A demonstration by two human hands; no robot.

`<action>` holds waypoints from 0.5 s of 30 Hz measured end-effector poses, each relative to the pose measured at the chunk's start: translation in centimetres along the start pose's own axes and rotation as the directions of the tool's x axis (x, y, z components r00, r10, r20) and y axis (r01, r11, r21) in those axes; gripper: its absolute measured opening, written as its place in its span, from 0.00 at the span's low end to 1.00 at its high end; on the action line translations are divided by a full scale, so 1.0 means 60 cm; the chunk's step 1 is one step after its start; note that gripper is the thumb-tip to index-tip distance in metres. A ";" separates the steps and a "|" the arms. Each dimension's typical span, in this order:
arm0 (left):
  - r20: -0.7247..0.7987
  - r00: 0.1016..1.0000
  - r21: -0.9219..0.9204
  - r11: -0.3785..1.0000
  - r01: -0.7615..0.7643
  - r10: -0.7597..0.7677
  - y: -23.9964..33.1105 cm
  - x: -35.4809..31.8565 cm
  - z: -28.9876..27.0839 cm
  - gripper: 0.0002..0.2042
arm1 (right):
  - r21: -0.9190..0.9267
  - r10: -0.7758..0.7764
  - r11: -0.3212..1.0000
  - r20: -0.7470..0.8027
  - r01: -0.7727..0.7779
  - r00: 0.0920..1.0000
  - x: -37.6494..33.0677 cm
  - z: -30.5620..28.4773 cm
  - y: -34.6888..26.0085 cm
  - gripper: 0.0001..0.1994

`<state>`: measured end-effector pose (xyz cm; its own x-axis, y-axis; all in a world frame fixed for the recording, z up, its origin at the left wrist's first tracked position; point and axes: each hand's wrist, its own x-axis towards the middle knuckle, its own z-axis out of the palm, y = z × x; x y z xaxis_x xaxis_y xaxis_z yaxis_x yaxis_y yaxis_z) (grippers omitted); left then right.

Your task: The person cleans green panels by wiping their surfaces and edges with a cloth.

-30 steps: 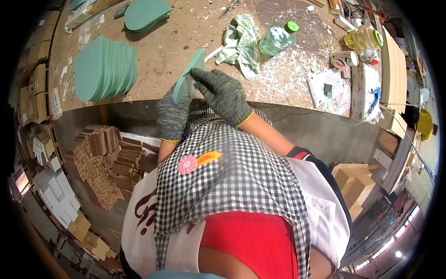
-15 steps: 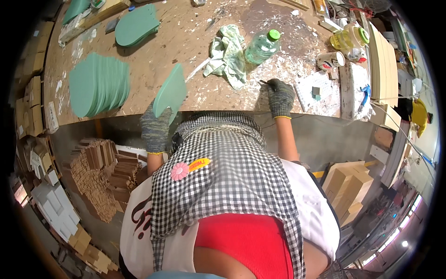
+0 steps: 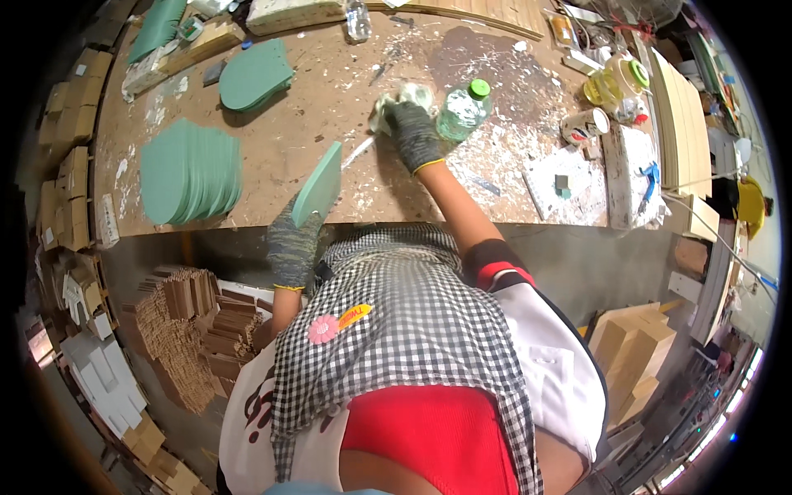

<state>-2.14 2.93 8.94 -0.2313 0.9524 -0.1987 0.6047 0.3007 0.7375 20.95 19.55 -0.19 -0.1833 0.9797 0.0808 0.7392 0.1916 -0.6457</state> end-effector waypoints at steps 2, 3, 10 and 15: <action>0.021 1.000 -0.027 0.999 0.020 -0.019 -0.019 0.003 0.017 0.21 | 0.092 -0.083 0.991 -0.160 0.098 0.984 0.009 -0.039 -0.058 0.14; 0.030 0.998 0.008 0.999 0.053 -0.054 -0.009 -0.002 0.012 0.22 | 0.376 -0.055 0.925 -0.009 0.054 0.998 -0.009 -0.094 -0.151 0.13; 0.207 0.977 0.295 0.955 -0.020 -0.043 0.000 0.007 0.004 0.21 | -0.121 -0.627 0.777 -0.245 0.618 0.740 -0.088 0.077 -0.152 0.18; -0.026 0.998 0.032 0.998 -0.056 0.057 0.017 -0.022 0.013 0.19 | 0.042 -0.011 0.999 0.102 0.007 0.995 -0.004 0.051 -0.046 0.11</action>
<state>-0.63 2.03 9.43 -0.2166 0.9662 -0.1395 0.6407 0.2486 0.7265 16.97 18.63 -0.76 -0.2568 0.9664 0.0102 0.7099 0.1958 -0.6766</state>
